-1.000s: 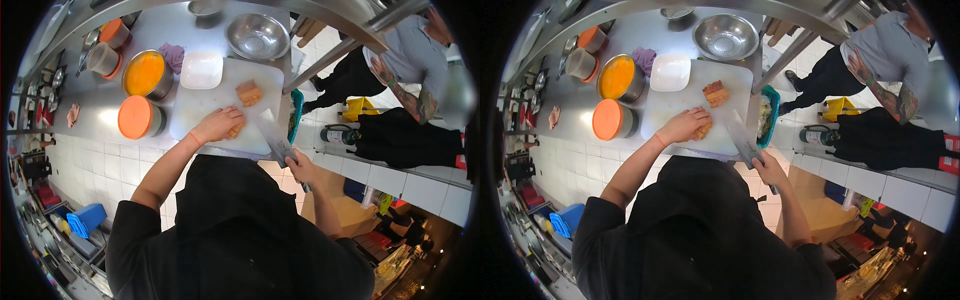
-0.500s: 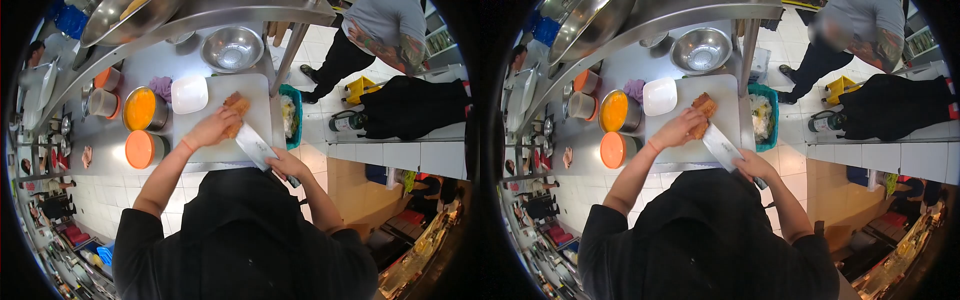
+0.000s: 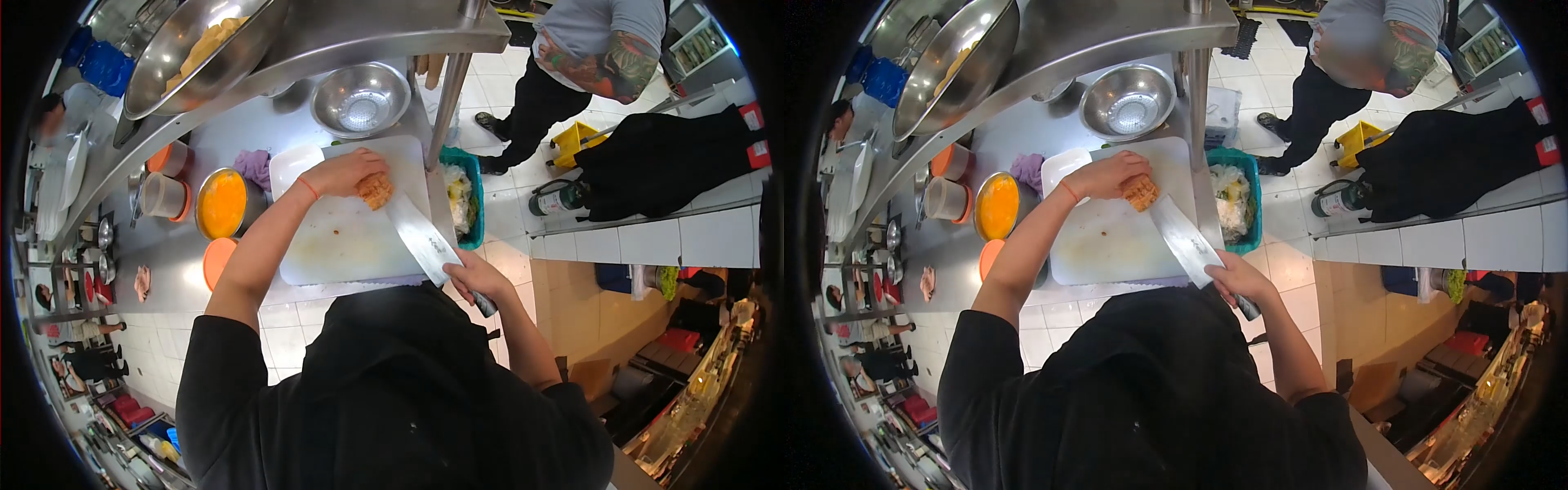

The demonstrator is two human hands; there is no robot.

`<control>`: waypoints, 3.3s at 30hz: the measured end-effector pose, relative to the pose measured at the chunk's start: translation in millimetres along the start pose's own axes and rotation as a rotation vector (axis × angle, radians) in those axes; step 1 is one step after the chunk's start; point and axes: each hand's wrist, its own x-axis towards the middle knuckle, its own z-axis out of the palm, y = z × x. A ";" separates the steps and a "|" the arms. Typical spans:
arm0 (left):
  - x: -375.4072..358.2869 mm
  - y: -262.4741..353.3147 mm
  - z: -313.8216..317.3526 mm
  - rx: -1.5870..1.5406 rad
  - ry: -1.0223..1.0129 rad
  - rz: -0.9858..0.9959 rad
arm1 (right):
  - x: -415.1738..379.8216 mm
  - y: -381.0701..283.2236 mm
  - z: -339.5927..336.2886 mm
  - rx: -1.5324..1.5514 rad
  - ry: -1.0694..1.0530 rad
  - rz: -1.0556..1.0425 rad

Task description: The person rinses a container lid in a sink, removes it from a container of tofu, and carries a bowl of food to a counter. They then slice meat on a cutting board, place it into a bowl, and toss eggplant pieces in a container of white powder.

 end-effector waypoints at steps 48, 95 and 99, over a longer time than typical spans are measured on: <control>-13.0 1.5 10.0 -0.199 0.047 -0.110 | 189.7 -32.4 35.2 -0.745 0.631 -0.849; -24.3 -19.6 45.1 -0.600 0.475 -0.440 | 230.7 -108.8 -1.9 -0.936 0.236 -0.569; -25.9 -16.7 41.4 -0.564 0.492 -0.439 | 217.0 -98.6 -4.9 -0.877 0.252 -0.634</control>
